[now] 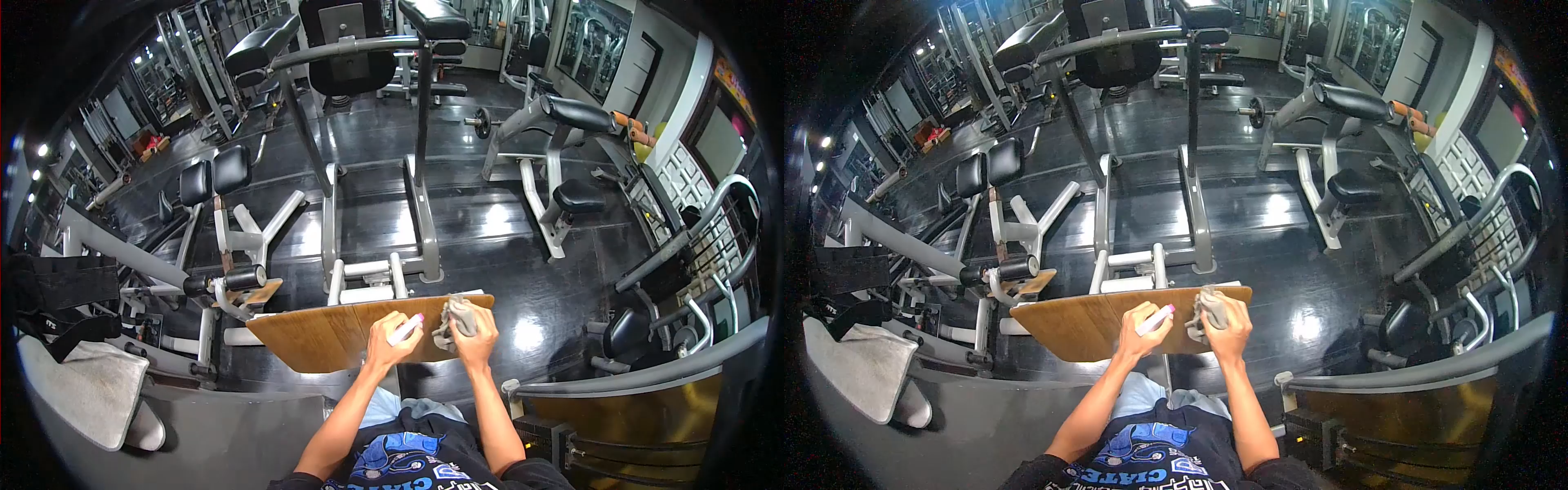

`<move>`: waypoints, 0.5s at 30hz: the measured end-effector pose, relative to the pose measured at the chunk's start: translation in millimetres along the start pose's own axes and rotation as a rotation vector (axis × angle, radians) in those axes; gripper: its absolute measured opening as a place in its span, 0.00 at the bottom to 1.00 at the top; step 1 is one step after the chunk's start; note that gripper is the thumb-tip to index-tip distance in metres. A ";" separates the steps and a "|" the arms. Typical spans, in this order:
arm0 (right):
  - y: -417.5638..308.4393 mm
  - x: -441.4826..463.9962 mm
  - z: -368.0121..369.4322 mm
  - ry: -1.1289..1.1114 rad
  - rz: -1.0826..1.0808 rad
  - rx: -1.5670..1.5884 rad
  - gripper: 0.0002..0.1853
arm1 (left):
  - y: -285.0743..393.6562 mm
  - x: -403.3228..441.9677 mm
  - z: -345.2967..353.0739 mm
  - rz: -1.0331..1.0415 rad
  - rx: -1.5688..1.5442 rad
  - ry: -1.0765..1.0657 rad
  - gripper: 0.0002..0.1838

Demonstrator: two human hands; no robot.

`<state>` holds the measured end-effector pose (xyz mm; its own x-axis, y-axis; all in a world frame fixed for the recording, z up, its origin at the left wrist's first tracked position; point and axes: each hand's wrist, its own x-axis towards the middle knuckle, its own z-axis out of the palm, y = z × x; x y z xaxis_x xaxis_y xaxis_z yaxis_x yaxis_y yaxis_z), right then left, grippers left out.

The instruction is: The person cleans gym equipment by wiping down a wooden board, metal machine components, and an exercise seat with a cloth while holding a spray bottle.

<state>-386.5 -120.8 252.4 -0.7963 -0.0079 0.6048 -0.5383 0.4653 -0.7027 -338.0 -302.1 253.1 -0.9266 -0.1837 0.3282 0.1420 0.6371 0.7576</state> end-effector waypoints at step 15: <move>5.1 -3.3 20.8 -0.120 -0.092 -0.085 0.22 | 7.9 39.6 2.9 0.206 -0.124 0.106 0.08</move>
<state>-392.4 -136.9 239.1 -0.7749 -0.1567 0.6124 -0.5890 0.5306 -0.6095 -374.5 -302.2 270.4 -0.8328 -0.1412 0.5352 0.3717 0.5738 0.7298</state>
